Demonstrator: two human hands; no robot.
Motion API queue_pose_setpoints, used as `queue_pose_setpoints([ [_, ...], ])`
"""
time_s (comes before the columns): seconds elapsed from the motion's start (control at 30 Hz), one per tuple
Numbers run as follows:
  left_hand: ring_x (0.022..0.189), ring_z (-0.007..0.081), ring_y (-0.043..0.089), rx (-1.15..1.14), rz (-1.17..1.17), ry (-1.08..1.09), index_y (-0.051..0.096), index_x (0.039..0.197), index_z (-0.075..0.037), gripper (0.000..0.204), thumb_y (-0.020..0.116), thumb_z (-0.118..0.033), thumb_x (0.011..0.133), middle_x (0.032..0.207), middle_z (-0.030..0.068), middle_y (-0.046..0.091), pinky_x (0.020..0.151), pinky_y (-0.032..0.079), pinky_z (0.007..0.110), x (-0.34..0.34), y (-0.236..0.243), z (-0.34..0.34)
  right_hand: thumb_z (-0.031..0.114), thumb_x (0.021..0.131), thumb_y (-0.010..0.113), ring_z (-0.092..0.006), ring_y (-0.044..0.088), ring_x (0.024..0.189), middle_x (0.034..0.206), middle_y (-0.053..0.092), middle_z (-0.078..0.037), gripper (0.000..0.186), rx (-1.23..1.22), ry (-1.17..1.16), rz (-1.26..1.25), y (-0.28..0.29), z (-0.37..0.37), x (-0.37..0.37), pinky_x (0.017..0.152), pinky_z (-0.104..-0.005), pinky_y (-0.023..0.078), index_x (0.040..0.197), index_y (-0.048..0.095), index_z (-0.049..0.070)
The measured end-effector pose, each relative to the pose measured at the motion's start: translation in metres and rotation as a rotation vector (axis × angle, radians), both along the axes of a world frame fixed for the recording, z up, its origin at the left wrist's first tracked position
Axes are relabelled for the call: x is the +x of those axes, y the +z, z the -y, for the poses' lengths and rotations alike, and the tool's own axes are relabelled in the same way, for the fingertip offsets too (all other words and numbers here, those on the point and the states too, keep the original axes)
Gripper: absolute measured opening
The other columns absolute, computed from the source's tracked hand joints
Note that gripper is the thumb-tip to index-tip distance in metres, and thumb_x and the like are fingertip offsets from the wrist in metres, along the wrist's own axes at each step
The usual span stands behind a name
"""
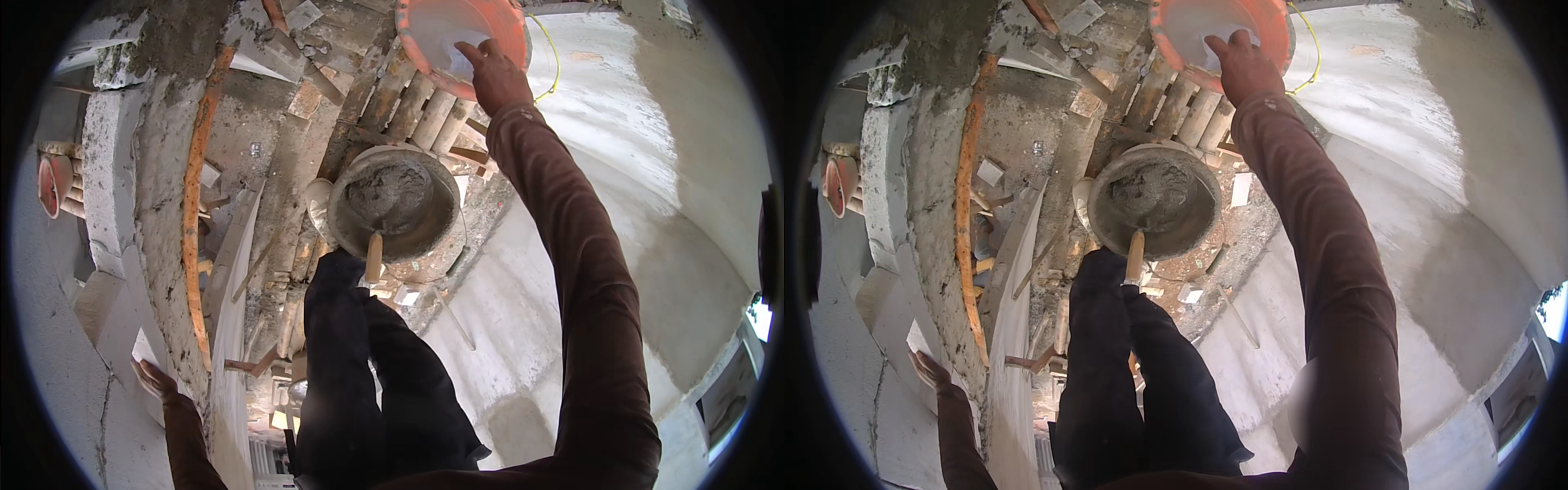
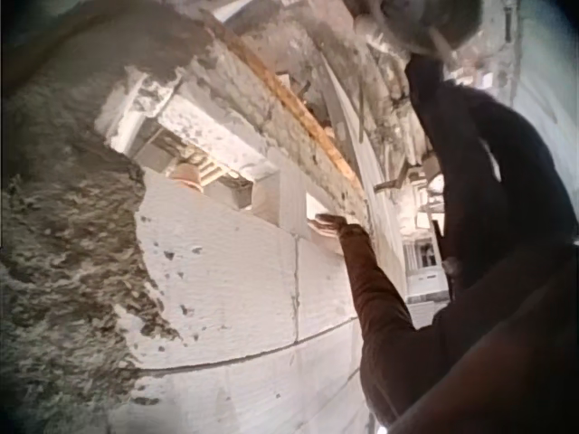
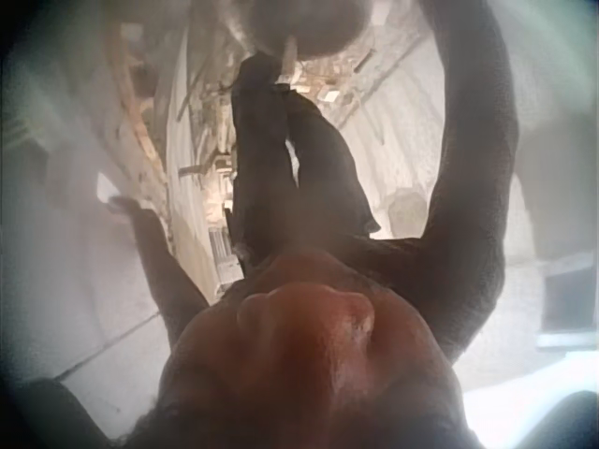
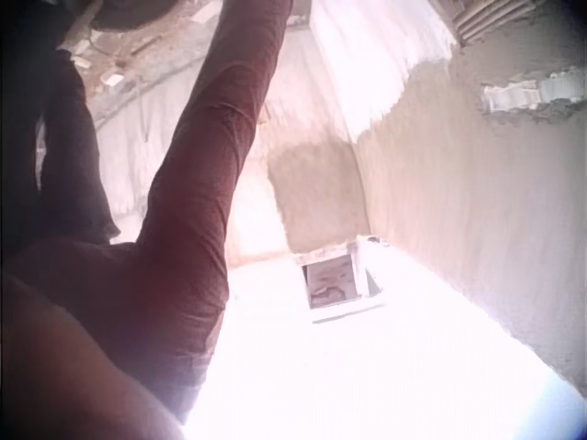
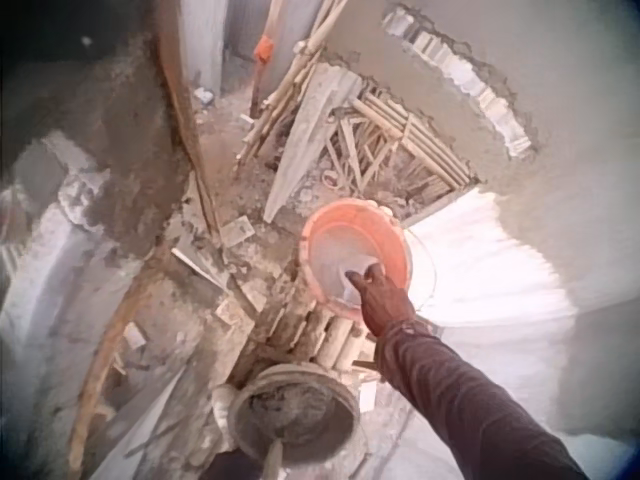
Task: The person receives a bucket of cement from an assistant, mixes it while adding water using a trowel, and applies the cement onto the wall structure with the trowel.
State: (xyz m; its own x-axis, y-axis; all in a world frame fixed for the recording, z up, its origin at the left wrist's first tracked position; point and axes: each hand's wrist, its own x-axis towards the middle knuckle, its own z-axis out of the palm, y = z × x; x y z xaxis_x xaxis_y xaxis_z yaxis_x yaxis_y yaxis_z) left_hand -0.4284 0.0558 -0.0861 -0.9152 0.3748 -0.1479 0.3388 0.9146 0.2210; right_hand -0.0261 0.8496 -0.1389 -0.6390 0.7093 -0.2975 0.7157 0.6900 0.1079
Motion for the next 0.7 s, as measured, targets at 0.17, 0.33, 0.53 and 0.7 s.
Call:
queue_pose_setpoints([
  [0.17,0.130,0.0441,0.044,-0.003,-0.031,0.039,0.043,0.137,0.012,0.066,0.036,-0.043,0.103,0.140,0.0320,0.045,0.108,0.033,0.046,0.003,0.013,0.004,0.000,0.089,0.050,-0.0352,0.065,0.107,0.132,0.051,-0.014,0.065,-0.044,0.242,0.315,-0.066,-0.050,-0.037,0.087,-0.0432,0.056,0.145,0.042,0.032],
  [0.33,0.132,0.0435,0.041,0.023,-0.019,0.075,0.040,0.139,0.012,0.068,0.034,-0.045,0.102,0.142,0.0316,0.042,0.110,0.031,0.046,0.014,0.013,0.001,0.009,0.094,0.049,-0.0359,0.066,0.105,0.136,0.048,-0.015,0.058,-0.160,0.173,0.520,-0.089,-0.057,-0.042,0.083,-0.0429,0.058,0.146,0.038,0.033],
  [0.53,0.136,0.0436,0.037,-0.077,-0.028,0.124,0.037,0.142,0.012,0.071,0.031,-0.047,0.102,0.147,0.0316,0.038,0.113,0.028,0.046,0.009,0.019,0.017,0.010,0.095,0.048,-0.0352,0.067,0.104,0.135,0.049,-0.015,0.050,-0.096,0.314,0.462,-0.104,-0.054,-0.041,0.085,-0.0440,0.057,0.141,0.047,0.030],
  [0.7,0.134,0.0432,0.040,-0.111,-0.012,0.191,0.038,0.141,0.011,0.070,0.031,-0.047,0.102,0.145,0.0315,0.040,0.111,0.030,0.047,0.017,0.020,0.005,0.010,0.094,0.049,-0.0330,0.066,0.104,0.135,0.050,-0.014,0.036,-0.115,0.159,0.443,-0.088,-0.059,-0.044,0.086,-0.0447,0.056,0.128,0.057,0.021],
])
